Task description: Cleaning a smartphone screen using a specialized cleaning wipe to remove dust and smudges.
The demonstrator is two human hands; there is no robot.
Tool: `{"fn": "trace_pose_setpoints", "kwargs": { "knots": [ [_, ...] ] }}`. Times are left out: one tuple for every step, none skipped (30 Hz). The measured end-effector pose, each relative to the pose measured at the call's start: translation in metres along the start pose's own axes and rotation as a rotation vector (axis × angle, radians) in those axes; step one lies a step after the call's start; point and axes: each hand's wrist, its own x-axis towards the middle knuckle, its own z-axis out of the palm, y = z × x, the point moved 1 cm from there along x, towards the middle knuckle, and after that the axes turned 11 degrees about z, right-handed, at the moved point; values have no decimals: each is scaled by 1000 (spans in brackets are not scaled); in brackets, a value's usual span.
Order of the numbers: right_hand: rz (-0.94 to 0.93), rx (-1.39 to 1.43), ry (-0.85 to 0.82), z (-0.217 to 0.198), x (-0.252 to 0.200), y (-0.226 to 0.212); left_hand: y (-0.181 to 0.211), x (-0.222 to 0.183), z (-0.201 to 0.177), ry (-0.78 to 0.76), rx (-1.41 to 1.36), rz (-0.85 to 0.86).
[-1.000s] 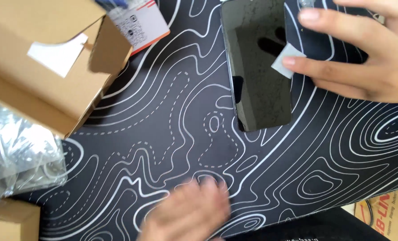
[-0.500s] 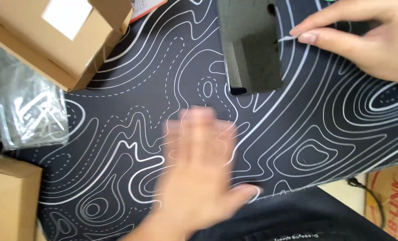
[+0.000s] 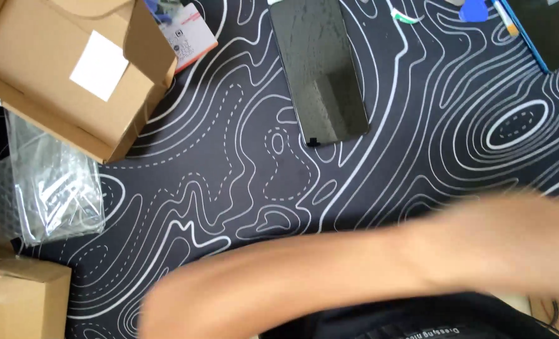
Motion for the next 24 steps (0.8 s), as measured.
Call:
{"fn": "trace_pose_setpoints", "kwargs": {
  "knots": [
    [13,-68,-21,1,35,20,-11,-2,-27,-92,65,-81],
    [27,-136,-42,-15,61,33,-23,-4,-54,-185,130,-162],
    [39,-201,-65,-3,94,45,-51,-26,-99,-187,127,-168],
    [50,-267,-87,3,125,58,-64,-41,-152,-125,488,-206],
    [61,-329,-106,5,154,69,-65,-44,-209,-61,848,-234],
    [73,-391,-125,15,181,77,-72,-56,-228,-67,847,-235],
    [84,-453,-145,22,207,84,-81,-69,-249,10,796,-438],
    [96,-514,-164,27,231,90,-90,-82,-270,89,740,-638],
    [112,-576,-182,35,247,97,-101,-88,-272,84,736,-637],
    [129,-637,-200,43,262,103,-111,-93,-273,104,771,-558],
    [143,-703,-219,48,277,108,-119,-99,-273,126,805,-481],
    [157,-768,-238,54,278,107,-127,-97,-272,125,802,-484],
    [171,-834,-255,59,279,106,-134,-96,-272,106,797,-510],
    [185,-900,-273,65,279,105,-141,-94,-271,87,792,-536],
    [199,-965,-289,38,238,92,-151,-94,-269,86,791,-538],
    [212,-1030,-304,42,198,67,-160,-95,-268,85,769,-537],
    [228,-1094,-319,62,162,32,-169,-94,-266,85,745,-533],
    [231,-1094,-321,68,98,-30,-173,-93,-266,85,742,-532],
    [-443,-846,-223,42,6,-83,-178,-92,-267,68,724,-590],
    [-1058,-484,-67,8,-117,-101,-182,-92,-267,50,706,-648],
    [-1058,-484,-67,4,-104,-108,-183,-93,-268,51,706,-647],
    [-964,-377,110,-1,-91,-116,-183,-94,-269,59,721,-582],
    [-867,-263,278,-5,-77,-123,-182,-97,-269,65,736,-521],
    [-870,-262,275,-3,-68,-133,-179,-99,-267,64,737,-525]
  ]
}}
